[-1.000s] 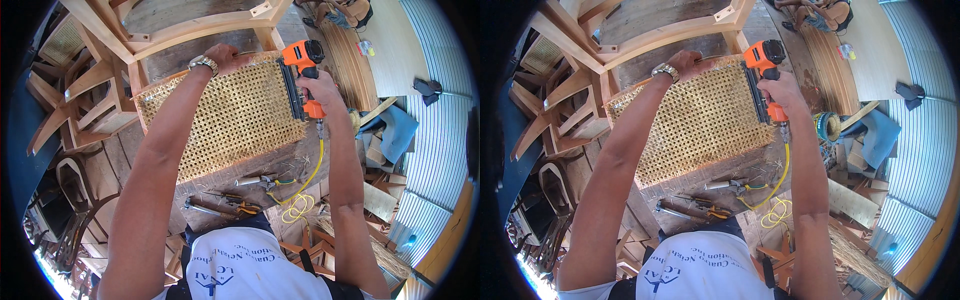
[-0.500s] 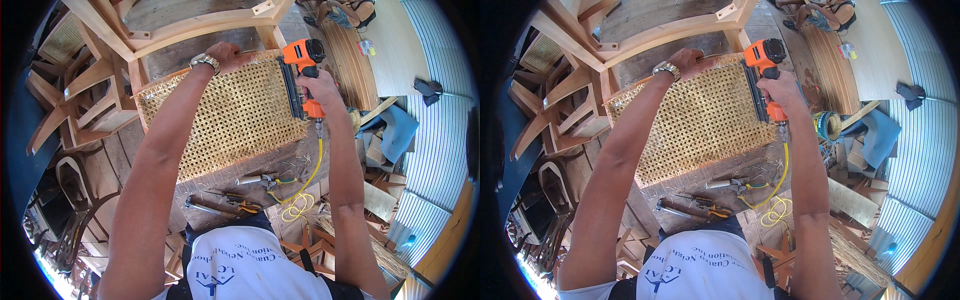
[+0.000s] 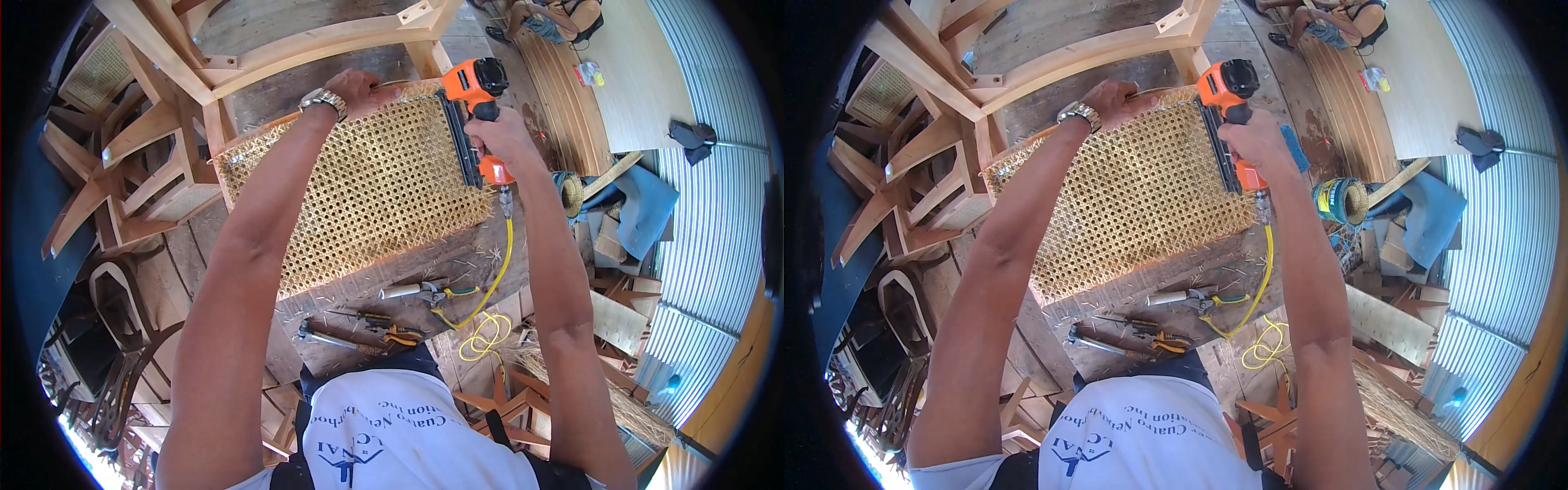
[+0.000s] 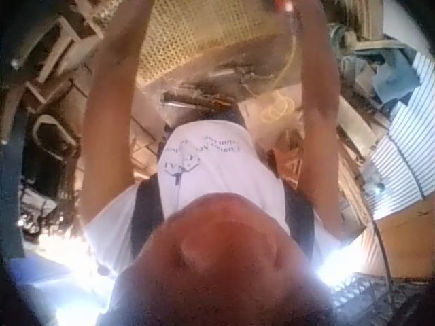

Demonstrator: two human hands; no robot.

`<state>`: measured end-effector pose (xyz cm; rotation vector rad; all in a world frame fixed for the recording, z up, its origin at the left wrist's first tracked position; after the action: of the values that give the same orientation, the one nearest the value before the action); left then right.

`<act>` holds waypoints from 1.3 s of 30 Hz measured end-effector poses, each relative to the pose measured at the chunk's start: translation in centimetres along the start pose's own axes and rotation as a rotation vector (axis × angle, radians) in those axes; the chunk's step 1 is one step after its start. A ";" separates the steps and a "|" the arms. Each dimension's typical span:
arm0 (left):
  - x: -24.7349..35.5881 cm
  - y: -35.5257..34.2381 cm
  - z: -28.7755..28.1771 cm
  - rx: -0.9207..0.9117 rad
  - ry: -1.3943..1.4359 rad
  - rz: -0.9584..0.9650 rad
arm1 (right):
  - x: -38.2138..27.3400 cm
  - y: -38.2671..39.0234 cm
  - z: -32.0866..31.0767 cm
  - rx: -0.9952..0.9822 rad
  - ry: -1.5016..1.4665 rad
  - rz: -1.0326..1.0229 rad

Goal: Stapling cane webbing onto a wooden chair seat frame using a pneumatic staple gun.

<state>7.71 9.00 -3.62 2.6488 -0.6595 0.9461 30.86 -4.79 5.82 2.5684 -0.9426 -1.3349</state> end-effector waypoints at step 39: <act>1.2 0.4 -0.2 0.011 -0.082 -0.033 | -0.2 1.4 1.7 0.128 0.094 0.029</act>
<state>8.26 8.35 -2.66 2.7121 -0.6278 0.8379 28.76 -5.45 5.41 2.6728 -1.0762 -1.1719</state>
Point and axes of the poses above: each hand's wrist, its own y-axis away from the middle knuckle, its own z-axis out of the palm, x = y × z, the point moved 2 cm from there along -y, towards the middle knuckle, and after that the axes turned 14 degrees about x, right-handed, at the moved point
